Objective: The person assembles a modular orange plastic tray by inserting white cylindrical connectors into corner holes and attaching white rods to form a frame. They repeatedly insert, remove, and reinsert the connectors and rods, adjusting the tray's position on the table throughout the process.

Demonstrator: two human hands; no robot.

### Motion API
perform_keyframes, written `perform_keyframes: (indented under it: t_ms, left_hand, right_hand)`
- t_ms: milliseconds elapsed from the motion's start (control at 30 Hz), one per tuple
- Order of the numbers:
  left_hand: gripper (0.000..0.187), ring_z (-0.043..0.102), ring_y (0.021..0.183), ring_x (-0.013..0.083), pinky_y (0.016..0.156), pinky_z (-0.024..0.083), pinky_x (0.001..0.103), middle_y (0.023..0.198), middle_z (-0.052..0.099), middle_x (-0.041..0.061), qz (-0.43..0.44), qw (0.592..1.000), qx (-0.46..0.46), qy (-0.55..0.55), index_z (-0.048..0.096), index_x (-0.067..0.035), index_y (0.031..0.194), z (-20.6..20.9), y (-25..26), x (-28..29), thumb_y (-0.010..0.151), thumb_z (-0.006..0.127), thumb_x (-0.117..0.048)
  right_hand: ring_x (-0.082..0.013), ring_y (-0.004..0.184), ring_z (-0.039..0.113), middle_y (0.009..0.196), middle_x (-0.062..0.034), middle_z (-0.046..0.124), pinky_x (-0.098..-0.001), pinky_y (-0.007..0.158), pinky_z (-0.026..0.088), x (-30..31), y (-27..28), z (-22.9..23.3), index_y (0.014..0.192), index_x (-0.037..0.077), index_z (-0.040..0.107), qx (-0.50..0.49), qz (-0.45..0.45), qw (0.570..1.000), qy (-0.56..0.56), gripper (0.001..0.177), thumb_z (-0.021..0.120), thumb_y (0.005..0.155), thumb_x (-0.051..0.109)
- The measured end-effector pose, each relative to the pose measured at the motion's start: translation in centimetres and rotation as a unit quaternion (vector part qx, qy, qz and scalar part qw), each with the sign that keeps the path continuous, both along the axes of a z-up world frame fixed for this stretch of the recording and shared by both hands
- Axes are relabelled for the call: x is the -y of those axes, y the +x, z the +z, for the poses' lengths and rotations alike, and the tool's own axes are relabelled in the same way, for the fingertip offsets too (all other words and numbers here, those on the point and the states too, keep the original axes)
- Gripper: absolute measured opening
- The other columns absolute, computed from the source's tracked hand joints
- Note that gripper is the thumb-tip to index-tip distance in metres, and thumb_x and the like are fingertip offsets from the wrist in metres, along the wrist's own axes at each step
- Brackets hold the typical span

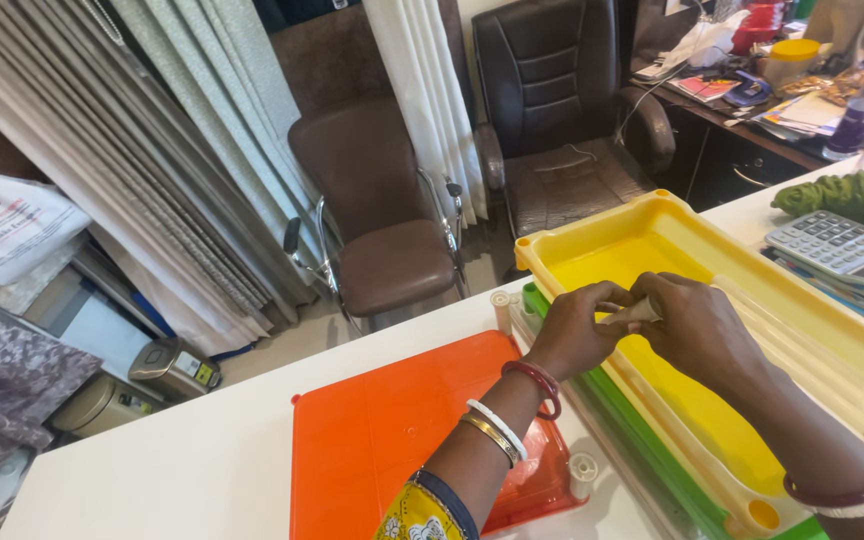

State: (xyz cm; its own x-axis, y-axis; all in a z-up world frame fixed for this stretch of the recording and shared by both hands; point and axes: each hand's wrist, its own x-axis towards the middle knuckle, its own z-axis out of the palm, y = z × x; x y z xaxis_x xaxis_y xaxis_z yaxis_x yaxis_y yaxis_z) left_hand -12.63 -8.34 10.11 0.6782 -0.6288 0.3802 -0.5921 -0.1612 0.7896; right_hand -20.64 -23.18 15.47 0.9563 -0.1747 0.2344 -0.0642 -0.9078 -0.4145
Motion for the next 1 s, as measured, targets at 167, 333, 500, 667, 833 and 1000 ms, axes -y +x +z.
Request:
perform_keyframes:
  t_ms: [167,333,500,667,833,1000]
  left_hand:
    - [0.033,0.076,0.106,0.0307,0.091,0.060,0.039,0.112,0.076,0.016,0.039,0.999,-0.011,-0.005,0.071,-0.005,0.116,-0.1,-0.1,-0.2,0.088,0.078,-0.021]
    - [0.035,0.073,0.114,0.0322,0.092,0.060,0.039,0.119,0.074,0.016,0.047,0.997,0.005,-0.056,0.066,-0.002,0.120,-0.2,-0.2,-0.5,0.092,0.075,-0.021]
    - [0.037,0.072,0.115,0.0327,0.094,0.059,0.039,0.120,0.072,0.016,0.073,0.994,0.008,-0.075,0.063,-0.002,0.124,-0.2,-0.5,-2.1,0.094,0.074,-0.022]
    - [0.041,0.072,0.115,0.0312,0.094,0.060,0.039,0.122,0.071,0.017,0.086,0.995,-0.001,-0.060,0.061,-0.003,0.128,-0.2,-0.2,-6.7,0.094,0.073,-0.024]
    - [0.044,0.073,0.116,0.0296,0.098,0.060,0.038,0.121,0.074,0.016,0.080,0.996,0.004,-0.043,0.061,-0.001,0.128,-0.7,0.7,-13.6,0.094,0.074,-0.027]
    - [0.048,0.073,0.113,0.0290,0.090,0.060,0.038,0.122,0.073,0.015,0.088,0.993,-0.068,0.040,0.063,0.000,0.125,-1.1,1.9,-21.9,0.090,0.077,-0.028]
  right_hand:
    - [-0.0360,0.091,0.072,0.101,-0.0127,0.074,-0.0457,0.081,0.056,0.0,1.0,-0.1,0.102,0.009,0.071,0.017,0.032,0.999,0.000,0.031,0.082,0.073,0.011]
    - [-0.0357,0.094,0.071,0.104,-0.0124,0.072,-0.0462,0.083,0.057,-0.1,1.7,0.3,0.105,0.011,0.069,0.019,0.040,0.999,0.001,0.032,0.084,0.076,0.011]
    - [-0.0360,0.096,0.071,0.107,-0.0122,0.069,-0.0464,0.083,0.057,-1.6,2.5,0.8,0.111,0.012,0.065,0.024,0.075,0.997,0.007,0.037,0.081,0.078,0.011]
    - [-0.0364,0.099,0.070,0.106,-0.0119,0.071,-0.0467,0.084,0.056,-5.3,3.4,0.9,0.113,0.011,0.064,0.038,0.142,0.989,-0.003,0.039,0.080,0.077,0.011]
    - [-0.0369,0.102,0.069,0.110,-0.0133,0.071,-0.0460,0.086,0.055,-11.4,4.9,-0.1,0.115,0.010,0.063,0.038,0.189,0.981,0.009,0.046,0.081,0.074,0.010]
    - [-0.0361,0.103,0.070,0.109,-0.0137,0.074,-0.0455,0.085,0.056,-18.6,6.6,-1.7,0.119,0.009,0.062,0.001,0.224,0.974,0.045,0.050,0.079,0.072,0.005]
